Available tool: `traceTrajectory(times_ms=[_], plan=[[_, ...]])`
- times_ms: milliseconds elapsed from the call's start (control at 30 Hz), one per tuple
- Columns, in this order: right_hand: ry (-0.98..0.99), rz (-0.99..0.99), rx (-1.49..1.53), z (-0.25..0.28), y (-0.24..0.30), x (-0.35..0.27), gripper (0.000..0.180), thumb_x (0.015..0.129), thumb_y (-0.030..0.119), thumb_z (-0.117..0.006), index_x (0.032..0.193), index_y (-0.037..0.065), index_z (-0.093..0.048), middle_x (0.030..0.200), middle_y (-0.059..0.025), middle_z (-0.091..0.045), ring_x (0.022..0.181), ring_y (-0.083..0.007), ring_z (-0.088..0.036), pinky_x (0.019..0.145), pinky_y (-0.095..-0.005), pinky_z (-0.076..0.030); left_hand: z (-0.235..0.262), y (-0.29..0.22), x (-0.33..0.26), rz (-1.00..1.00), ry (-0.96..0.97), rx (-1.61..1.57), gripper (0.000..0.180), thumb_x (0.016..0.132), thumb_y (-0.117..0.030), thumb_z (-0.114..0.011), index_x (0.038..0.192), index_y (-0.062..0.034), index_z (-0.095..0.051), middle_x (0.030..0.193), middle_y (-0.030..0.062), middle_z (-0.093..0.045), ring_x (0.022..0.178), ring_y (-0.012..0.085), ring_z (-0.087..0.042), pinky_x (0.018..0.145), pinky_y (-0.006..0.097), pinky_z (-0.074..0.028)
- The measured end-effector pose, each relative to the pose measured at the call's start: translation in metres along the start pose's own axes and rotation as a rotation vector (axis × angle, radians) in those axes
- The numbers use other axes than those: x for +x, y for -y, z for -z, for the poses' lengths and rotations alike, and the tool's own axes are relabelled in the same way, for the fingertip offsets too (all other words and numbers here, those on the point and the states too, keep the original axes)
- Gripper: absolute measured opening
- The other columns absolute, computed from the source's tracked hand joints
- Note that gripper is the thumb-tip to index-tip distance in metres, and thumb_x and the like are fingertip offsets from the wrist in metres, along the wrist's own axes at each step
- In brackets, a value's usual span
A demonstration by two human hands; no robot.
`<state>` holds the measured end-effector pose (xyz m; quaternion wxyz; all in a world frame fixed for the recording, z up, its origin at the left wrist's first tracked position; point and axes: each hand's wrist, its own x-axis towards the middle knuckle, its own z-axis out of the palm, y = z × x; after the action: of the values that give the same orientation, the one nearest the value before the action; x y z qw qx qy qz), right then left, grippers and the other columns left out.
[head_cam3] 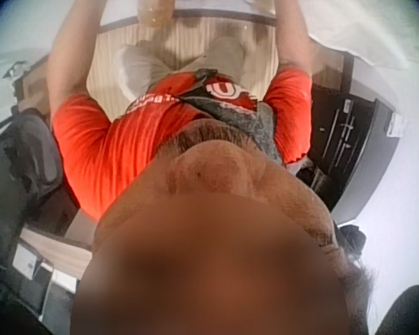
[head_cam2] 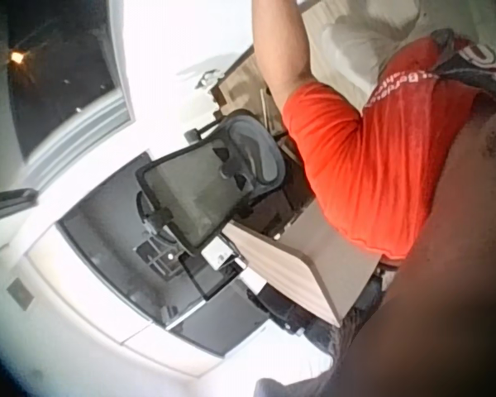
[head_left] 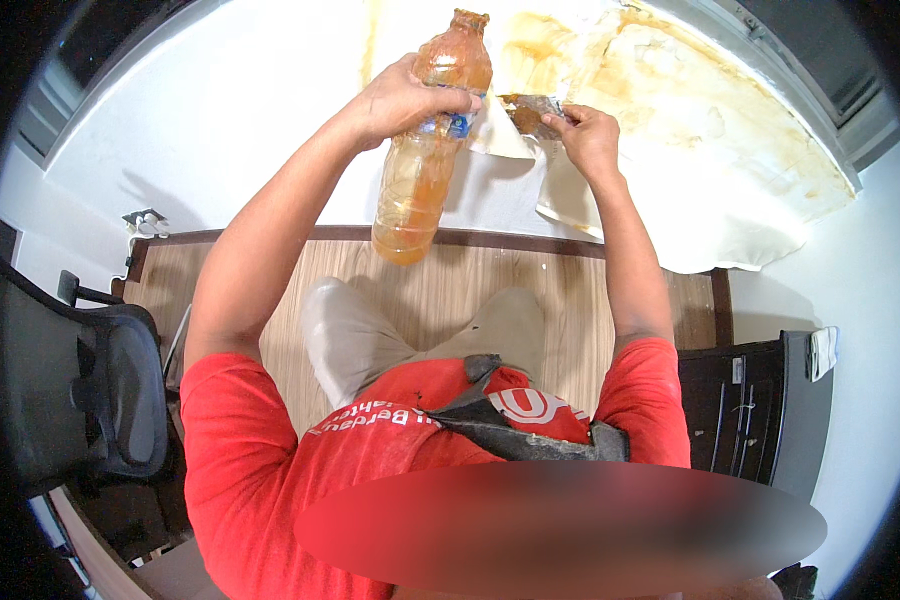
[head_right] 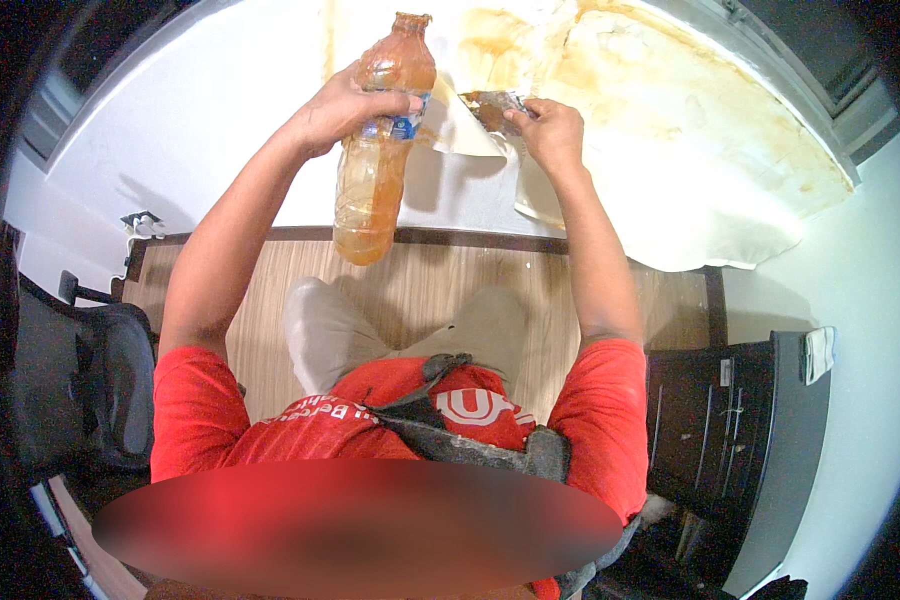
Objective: The person applies a liquid adhesive to a wall surface using a putty knife and then smooths a sheet of wallpaper onto the wall with their hands. They continue to apply more adhesive and press the wallpaper into place.
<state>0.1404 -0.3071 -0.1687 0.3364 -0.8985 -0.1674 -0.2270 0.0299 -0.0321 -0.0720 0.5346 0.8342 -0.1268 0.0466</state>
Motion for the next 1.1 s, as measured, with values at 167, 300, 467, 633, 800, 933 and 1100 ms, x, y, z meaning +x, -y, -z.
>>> traceTrajectory(times_ms=[167,300,467,633,800,933,1100], plan=[[-0.068,0.213,-0.137,-0.013,-0.006,0.005,0.027,0.085,0.032,-0.079,0.091,0.006,-0.08,0.082,-0.0141,-0.074,0.077,-0.0294,-0.071,0.071,-0.0415,-0.056,-0.004,-0.003,0.002,-0.023,0.008,-0.019,0.063,0.079,-0.036,-0.083,0.129,-0.0022,-0.064,0.113,0.0118,-0.071,0.103,0.0211,-0.068,0.094,0.037,-0.055],[-0.178,0.375,-0.32,-0.017,-0.006,0.011,0.022,0.082,0.024,-0.084,0.092,0.005,-0.08,0.08,-0.0122,-0.072,0.074,-0.0285,-0.07,0.068,-0.0392,-0.056,-0.003,-0.007,0.001,0.021,-0.029,0.064,0.069,0.078,-0.037,-0.083,0.133,-0.0015,-0.061,0.116,0.0132,-0.07,0.107,0.0229,-0.068,0.097,0.038,-0.054],[-0.245,0.392,-0.318,0.004,-0.003,0.013,0.022,0.084,0.024,-0.082,0.092,0.004,-0.079,0.079,-0.0111,-0.072,0.074,-0.0279,-0.069,0.068,-0.0388,-0.056,-0.004,-0.021,-0.011,0.026,-0.045,0.036,0.074,0.077,-0.038,-0.084,0.136,-0.0012,-0.058,0.118,0.0147,-0.07,0.11,0.0242,-0.067,0.098,0.039,-0.054],[-0.327,0.408,-0.237,0.05,0.015,0.015,0.018,0.083,0.022,-0.081,0.09,0.006,-0.079,0.08,-0.0098,-0.071,0.076,-0.0274,-0.068,0.068,-0.0395,-0.055,-0.004,-0.013,-0.01,0.042,-0.042,0.038,0.072,0.078,-0.037,-0.083,0.137,-0.0029,-0.058,0.118,0.0149,-0.069,0.11,0.0244,-0.067,0.098,0.041,-0.054],[-0.141,0.471,-0.249,0.069,0.026,0.009,0.019,0.084,0.02,-0.081,0.092,0.003,-0.079,0.081,-0.0108,-0.071,0.075,-0.0298,-0.067,0.068,-0.0404,-0.054,-0.007,-0.015,-0.011,0.019,-0.036,0.029,0.072,0.079,-0.037,-0.082,0.137,-0.0031,-0.058,0.117,0.0144,-0.069,0.108,0.0243,-0.067,0.097,0.04,-0.055],[0.062,0.468,-0.354,0.049,0.022,0.014,0.016,0.084,0.019,-0.073,0.087,0.003,-0.077,0.085,-0.0138,-0.07,0.086,-0.0337,-0.068,0.077,-0.0455,-0.055,-0.003,-0.014,-0.008,0.013,-0.023,0.044,0.07,0.078,-0.038,-0.082,0.135,-0.003,-0.059,0.114,0.0138,-0.069,0.106,0.0245,-0.068,0.096,0.04,-0.055],[0.025,0.569,-0.32,0.029,0.028,0.034,0.016,0.085,0.019,-0.07,0.083,0.003,-0.074,0.086,-0.0149,-0.07,0.088,-0.0336,-0.068,0.078,-0.0463,-0.056,0.004,-0.023,-0.001,0.048,-0.024,0.104,0.071,0.078,-0.038,-0.083,0.134,-0.0017,-0.06,0.113,0.0142,-0.07,0.104,0.0247,-0.068,0.093,0.041,-0.056]])
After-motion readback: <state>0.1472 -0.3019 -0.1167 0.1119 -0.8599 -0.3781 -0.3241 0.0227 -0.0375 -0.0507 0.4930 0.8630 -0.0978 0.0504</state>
